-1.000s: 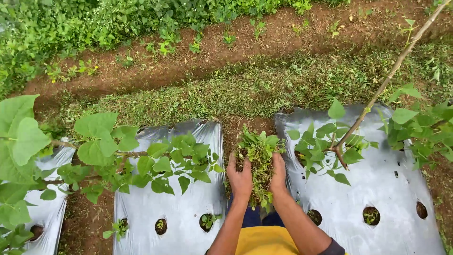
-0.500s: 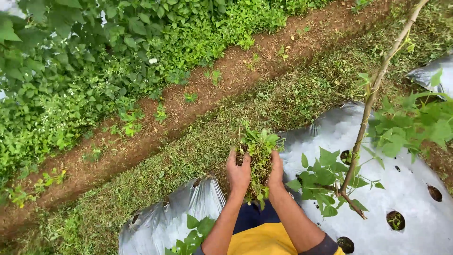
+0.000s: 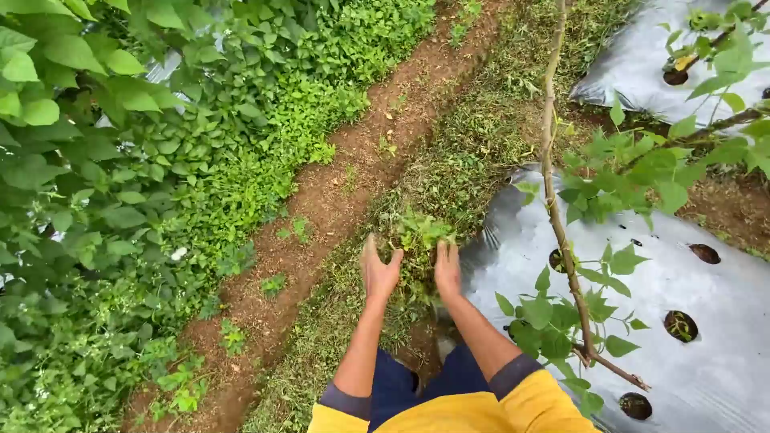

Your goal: The person uses a hand hoe to scrape and loosen weeds growing between rows of plants in a garden bed covered with plastic mulch. They gather the loosened weeds by hand, carry them to a nearby pile, and repeat the process along the row.

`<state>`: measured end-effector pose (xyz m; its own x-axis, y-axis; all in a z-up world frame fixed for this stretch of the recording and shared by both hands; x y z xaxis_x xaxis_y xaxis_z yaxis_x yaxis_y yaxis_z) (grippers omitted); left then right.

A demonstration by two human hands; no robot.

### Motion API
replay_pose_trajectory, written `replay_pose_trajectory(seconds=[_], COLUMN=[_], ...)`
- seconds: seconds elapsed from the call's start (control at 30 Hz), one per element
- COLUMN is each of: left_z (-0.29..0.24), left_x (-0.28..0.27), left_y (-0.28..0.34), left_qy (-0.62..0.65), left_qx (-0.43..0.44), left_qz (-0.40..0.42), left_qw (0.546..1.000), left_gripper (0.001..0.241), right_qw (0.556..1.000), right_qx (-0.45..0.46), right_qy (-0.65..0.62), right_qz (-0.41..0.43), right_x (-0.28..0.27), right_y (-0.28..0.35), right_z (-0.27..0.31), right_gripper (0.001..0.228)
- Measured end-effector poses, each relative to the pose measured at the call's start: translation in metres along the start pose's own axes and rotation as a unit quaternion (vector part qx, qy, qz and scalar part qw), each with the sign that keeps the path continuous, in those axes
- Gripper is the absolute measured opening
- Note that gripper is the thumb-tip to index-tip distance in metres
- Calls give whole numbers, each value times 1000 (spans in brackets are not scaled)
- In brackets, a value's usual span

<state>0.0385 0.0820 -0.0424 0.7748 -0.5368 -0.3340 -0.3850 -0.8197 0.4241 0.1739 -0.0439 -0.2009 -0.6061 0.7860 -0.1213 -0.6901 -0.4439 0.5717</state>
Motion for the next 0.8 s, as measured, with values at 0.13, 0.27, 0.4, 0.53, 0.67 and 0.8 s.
replay_pose_trajectory(seconds=[0.13, 0.27, 0.4, 0.53, 0.67, 0.8], left_z=[71, 169, 148, 127, 113, 100], left_x=[-15, -9, 9, 21, 30, 50], left_y=[-60, -87, -85, -96, -94, -65], left_qy=[9, 58, 49, 38, -12, -197], left_qx=[-37, -63, -24, -4, 0, 50], left_qz=[71, 74, 208, 293, 333, 338], left_qw=[997, 994, 977, 955, 943, 919], left_gripper=[65, 32, 23, 19, 23, 90], right_qw=[986, 998, 982, 952, 908, 860], right_qx=[26, 37, 39, 23, 11, 4], right_qy=[150, -13, -83, -176, -245, -297], right_qz=[-70, -46, -163, -251, -341, -415], right_x=[-4, 34, 47, 37, 14, -7], right_y=[-7, 13, 39, 74, 125, 176], right_z=[-1, 1, 26, 26, 3, -46], right_gripper=[61, 32, 23, 23, 24, 30])
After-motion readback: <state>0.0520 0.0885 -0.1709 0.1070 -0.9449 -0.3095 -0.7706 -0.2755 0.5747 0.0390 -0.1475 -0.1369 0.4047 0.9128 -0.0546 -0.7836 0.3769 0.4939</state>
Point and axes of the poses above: each hand's wrist, its own y-axis away from the middle knuckle, its own x-axis out of the palm, z = x × y, the point moved 10 cm from there along -y, towards the middle knuckle, and after that the axes turned 13 degrees about y, right-handed, at the moved point
